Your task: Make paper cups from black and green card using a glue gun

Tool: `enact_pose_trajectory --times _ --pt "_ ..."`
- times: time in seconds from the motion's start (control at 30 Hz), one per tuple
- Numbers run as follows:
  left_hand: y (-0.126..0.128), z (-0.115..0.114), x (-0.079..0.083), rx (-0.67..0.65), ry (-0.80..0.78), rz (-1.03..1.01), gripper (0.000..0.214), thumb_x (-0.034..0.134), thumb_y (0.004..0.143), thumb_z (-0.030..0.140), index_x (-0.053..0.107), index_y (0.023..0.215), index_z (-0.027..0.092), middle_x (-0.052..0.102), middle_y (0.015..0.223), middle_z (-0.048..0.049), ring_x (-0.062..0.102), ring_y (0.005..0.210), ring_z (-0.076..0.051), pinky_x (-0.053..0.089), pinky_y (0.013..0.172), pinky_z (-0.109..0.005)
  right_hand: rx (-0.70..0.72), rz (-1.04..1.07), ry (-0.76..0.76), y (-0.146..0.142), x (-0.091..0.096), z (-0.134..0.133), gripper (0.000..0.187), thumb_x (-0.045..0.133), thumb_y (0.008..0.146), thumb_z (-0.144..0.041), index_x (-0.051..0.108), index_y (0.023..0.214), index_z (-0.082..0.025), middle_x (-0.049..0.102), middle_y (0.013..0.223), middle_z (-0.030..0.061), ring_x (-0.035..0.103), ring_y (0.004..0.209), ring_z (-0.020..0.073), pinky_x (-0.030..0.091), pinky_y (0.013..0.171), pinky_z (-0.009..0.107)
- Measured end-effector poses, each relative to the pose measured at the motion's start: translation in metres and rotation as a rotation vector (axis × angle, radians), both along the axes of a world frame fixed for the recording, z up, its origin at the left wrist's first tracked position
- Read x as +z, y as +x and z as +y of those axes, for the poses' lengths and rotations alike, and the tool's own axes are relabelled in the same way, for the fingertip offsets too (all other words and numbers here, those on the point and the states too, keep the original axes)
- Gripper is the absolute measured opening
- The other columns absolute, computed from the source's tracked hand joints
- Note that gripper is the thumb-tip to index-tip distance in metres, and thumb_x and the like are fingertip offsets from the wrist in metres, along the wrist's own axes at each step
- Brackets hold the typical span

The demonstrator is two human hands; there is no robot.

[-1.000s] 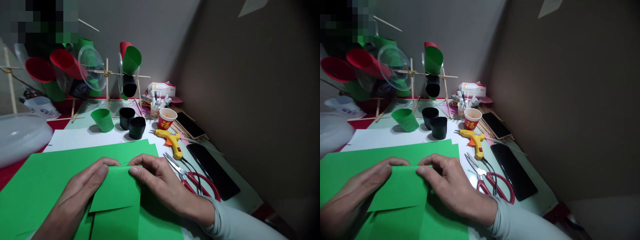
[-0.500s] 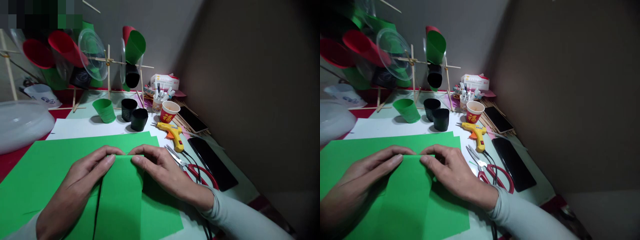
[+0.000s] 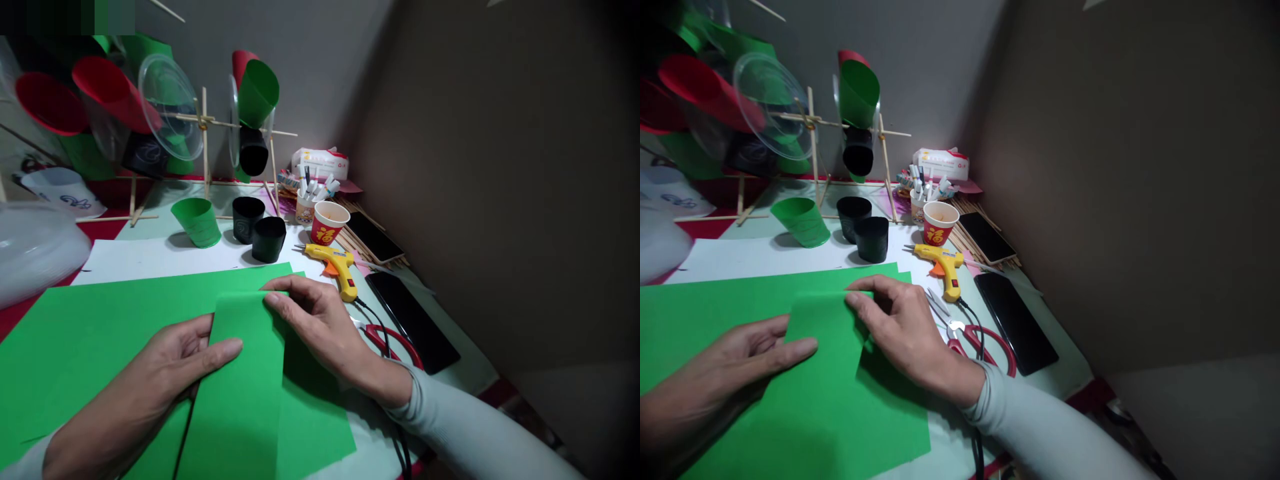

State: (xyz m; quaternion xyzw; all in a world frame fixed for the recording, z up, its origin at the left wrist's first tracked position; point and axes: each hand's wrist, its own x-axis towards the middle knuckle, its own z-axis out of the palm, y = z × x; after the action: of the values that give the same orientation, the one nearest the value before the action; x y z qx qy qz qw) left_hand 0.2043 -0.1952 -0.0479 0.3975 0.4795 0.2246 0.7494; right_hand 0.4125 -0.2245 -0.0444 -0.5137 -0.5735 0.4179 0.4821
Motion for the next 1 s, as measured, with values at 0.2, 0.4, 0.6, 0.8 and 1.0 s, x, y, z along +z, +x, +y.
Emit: enact_pose_trajectory --times 0.2,0.4,0.6,0.8,1.0 --pt "-0.003 -0.002 -0.003 0.051 -0.047 -0.024 0.042 0.088 0.058 0.009 0.064 0.086 0.029 0.074 0.070 0.0134 0.072 0.069 -0.014 0.056 0.057 -0.016 -0.066 -0.139 0.206 0.001 0.000 -0.003 0.021 0.065 0.099 -0.034 0.077 0.104 -0.018 0.073 0.081 0.0026 0.058 0.065 0.0137 0.045 0.057 0.026" --pt "-0.006 -0.004 -0.005 -0.087 -0.097 -0.165 0.018 0.082 0.076 0.017 0.066 0.076 0.026 0.074 0.066 0.0092 0.077 0.064 -0.022 0.064 0.061 -0.033 -0.034 -0.367 0.586 0.002 0.008 -0.012 0.013 0.061 0.103 -0.019 0.072 0.110 -0.017 0.080 0.097 0.0065 0.072 0.083 0.0170 0.059 0.077 0.030" --pt "-0.001 -0.001 -0.004 0.039 0.098 -0.112 0.028 0.088 0.074 0.031 0.079 0.101 0.029 0.083 0.098 0.0056 0.079 0.095 -0.023 0.062 0.081 -0.027 0.148 -0.565 0.924 -0.001 0.013 -0.016 0.015 0.060 0.103 -0.011 0.069 0.113 -0.004 0.081 0.095 0.0136 0.070 0.079 0.0190 0.057 0.074 0.034" --pt "0.002 0.002 0.016 0.134 0.048 -0.028 0.058 0.098 0.044 0.034 0.080 0.098 0.025 0.083 0.088 -0.0010 0.076 0.073 -0.023 0.063 0.064 -0.029 0.201 -0.690 1.008 -0.003 0.012 -0.016 0.012 0.066 0.100 -0.012 0.073 0.110 -0.008 0.083 0.105 0.0115 0.073 0.089 0.0199 0.059 0.086 0.036" --pt "-0.004 0.001 0.021 0.119 0.097 -0.055 0.053 0.088 0.066 0.052 0.078 0.111 0.027 0.080 0.080 -0.0015 0.077 0.082 -0.025 0.064 0.066 -0.031 0.234 -0.742 0.983 -0.001 0.011 -0.016 0.019 0.067 0.096 -0.007 0.074 0.114 -0.007 0.082 0.110 0.0109 0.070 0.093 0.0209 0.059 0.088 0.040"
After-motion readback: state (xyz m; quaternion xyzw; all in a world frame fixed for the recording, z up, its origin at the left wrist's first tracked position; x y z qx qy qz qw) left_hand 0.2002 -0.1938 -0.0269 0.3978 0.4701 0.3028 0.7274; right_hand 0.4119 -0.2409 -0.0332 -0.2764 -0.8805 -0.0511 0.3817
